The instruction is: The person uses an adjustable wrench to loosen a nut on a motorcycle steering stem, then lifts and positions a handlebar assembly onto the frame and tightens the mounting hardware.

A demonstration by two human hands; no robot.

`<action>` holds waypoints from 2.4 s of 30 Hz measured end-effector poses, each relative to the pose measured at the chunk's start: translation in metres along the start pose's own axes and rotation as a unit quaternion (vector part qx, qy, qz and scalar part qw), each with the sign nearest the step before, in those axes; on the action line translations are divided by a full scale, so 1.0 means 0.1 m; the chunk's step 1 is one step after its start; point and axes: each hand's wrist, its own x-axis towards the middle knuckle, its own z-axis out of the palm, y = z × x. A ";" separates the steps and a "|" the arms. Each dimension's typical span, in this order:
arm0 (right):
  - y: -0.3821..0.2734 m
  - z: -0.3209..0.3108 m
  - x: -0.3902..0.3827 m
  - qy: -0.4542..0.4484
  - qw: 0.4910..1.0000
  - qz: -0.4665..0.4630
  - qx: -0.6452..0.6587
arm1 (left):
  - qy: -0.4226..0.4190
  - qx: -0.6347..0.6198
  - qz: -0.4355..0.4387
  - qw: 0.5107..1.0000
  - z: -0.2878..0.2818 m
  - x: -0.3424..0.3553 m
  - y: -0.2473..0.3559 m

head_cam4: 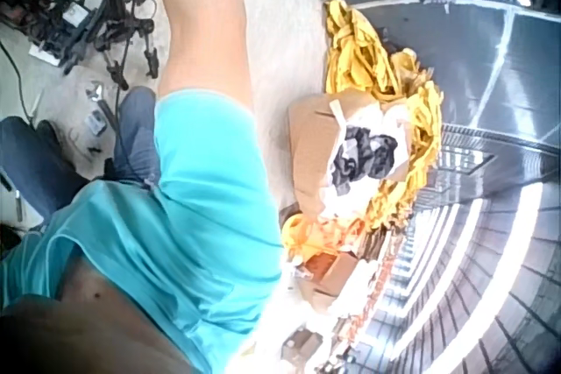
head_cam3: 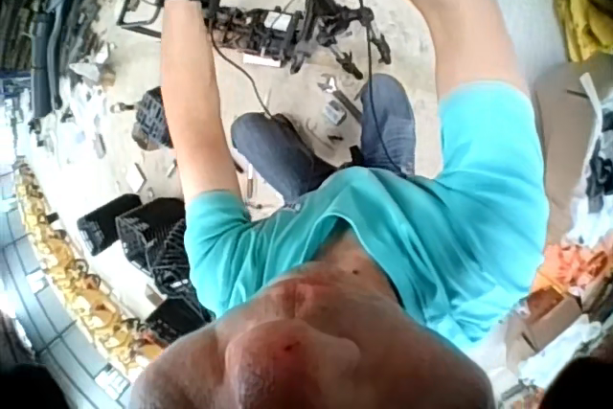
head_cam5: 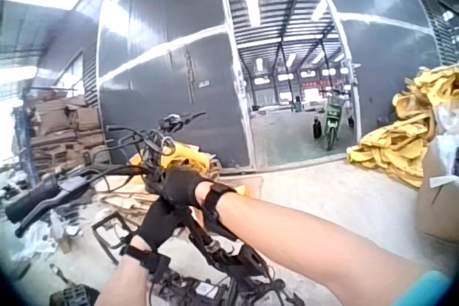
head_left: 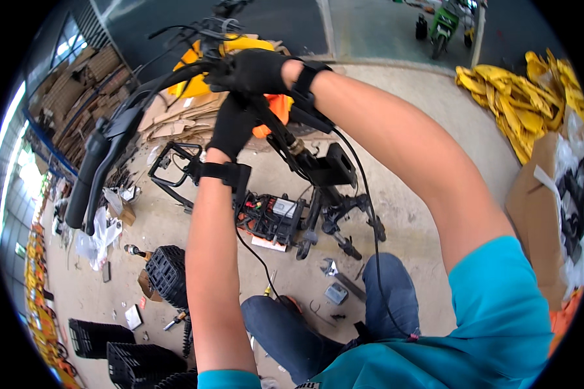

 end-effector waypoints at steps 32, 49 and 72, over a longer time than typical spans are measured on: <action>-0.05 0.09 -0.36 0.006 0.996 0.080 -0.035 | -0.095 0.127 -0.081 0.984 -0.12 -0.07 -0.26; 0.48 0.13 -0.27 -0.030 0.986 -0.103 -0.125 | -0.081 0.084 -0.057 0.992 0.03 -0.08 -0.15; 0.57 0.41 -2.28 0.199 0.944 0.209 0.160 | -0.096 0.007 -0.072 0.993 -0.03 -0.12 -0.43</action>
